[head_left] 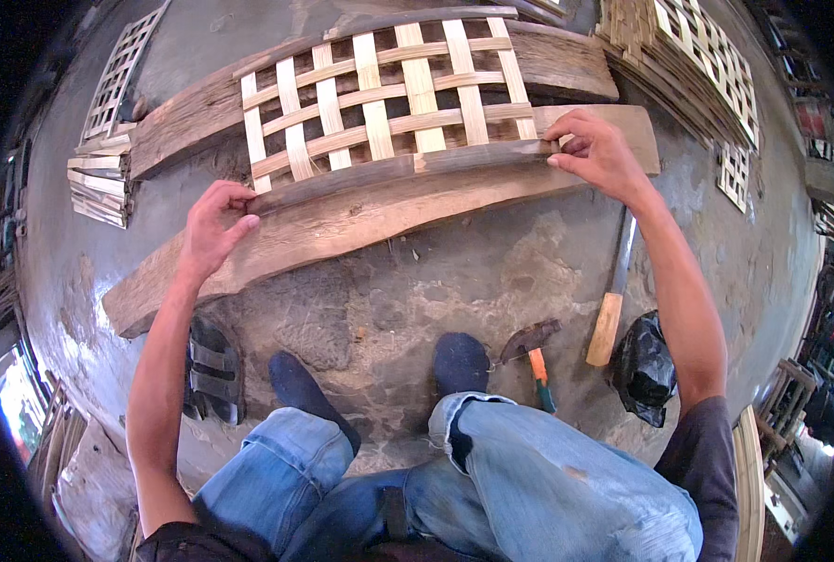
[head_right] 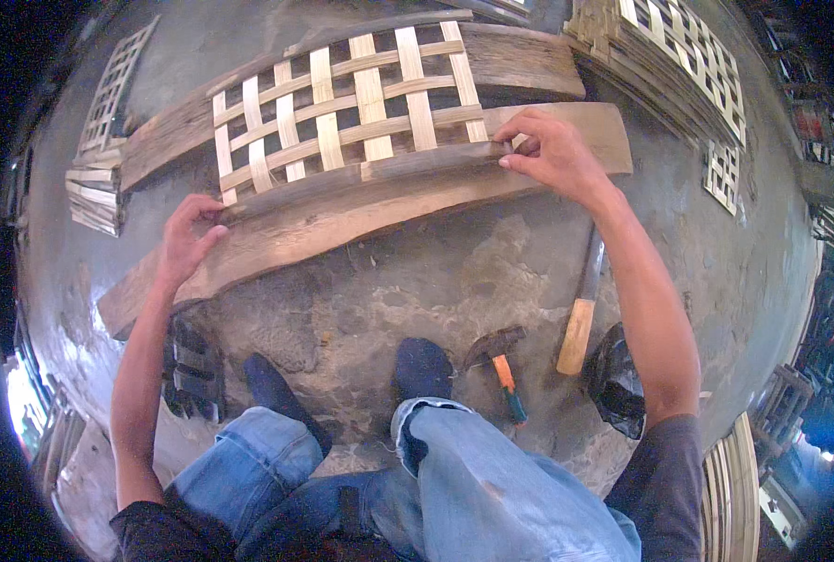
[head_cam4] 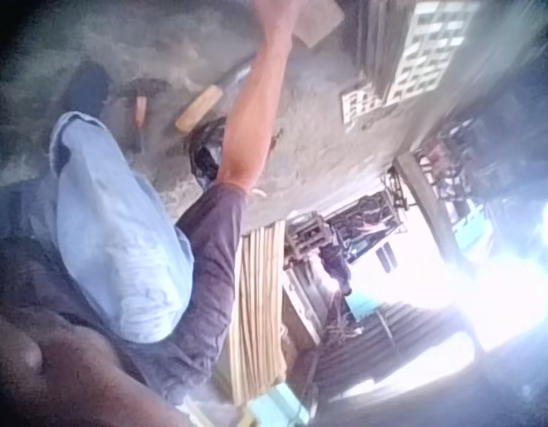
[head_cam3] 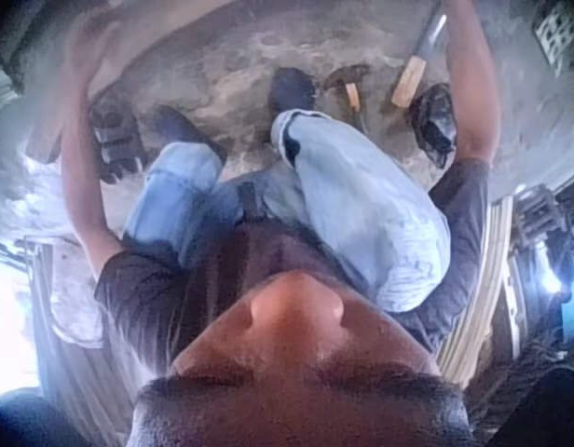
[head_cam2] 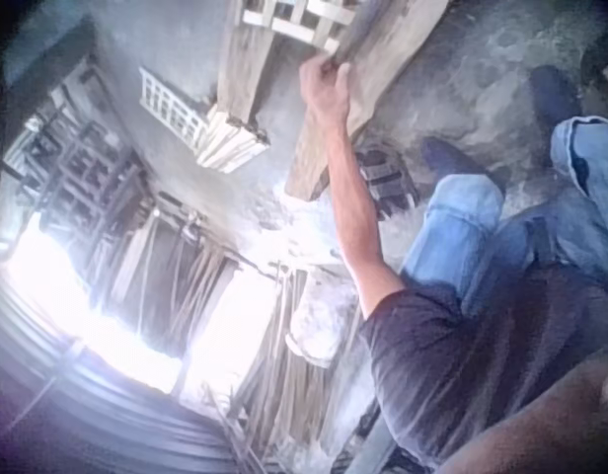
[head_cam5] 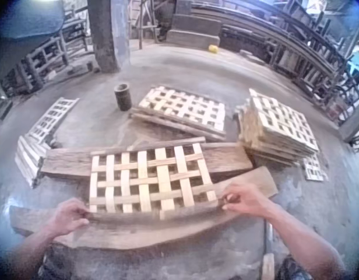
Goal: The person assembles a wooden lattice by interlacing thin wooden strips and securing them with nails. They use a hammer to drive nails into the lattice and a knife to trim excess material. The person works on a wooden plank placed on the floor.
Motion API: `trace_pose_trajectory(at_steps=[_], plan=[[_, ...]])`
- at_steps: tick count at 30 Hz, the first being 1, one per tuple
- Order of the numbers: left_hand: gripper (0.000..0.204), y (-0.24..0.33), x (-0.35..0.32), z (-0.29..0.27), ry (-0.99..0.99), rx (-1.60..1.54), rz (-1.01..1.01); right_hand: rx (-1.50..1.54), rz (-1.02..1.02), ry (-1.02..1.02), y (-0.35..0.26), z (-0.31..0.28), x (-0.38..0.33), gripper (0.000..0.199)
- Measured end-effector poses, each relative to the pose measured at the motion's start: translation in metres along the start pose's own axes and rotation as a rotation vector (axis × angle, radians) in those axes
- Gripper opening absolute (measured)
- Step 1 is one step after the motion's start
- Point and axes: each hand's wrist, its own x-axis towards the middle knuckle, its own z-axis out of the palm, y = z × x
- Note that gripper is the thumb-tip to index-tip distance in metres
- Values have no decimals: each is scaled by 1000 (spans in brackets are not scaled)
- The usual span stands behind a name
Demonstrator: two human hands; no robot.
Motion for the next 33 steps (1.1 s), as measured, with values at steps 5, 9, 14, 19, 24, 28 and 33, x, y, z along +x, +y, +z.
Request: trace_pose_trajectory(at_steps=[5,9,14,19,24,28,33], plan=[[30,-3,0,-2,-1,13,15,7,-19,24,4,1,1,29],[30,1,2,-3,-5,57,25,-15,-43,19,5,1,5,29],[29,-5,4,0,5,32,43,-18,-55,10,4,-1,7,28],[29,-3,5,2,18,52,50,3,-33,25,2,0,5,27],[28,-4,3,5,43,67,56,-59,-46,20,-3,1,7,28],[27,-4,4,2,0,62,65,-138,-77,15,-1,1,8,29],[27,-1,4,2,-27,43,68,-205,-131,30,3,3,11,28]])
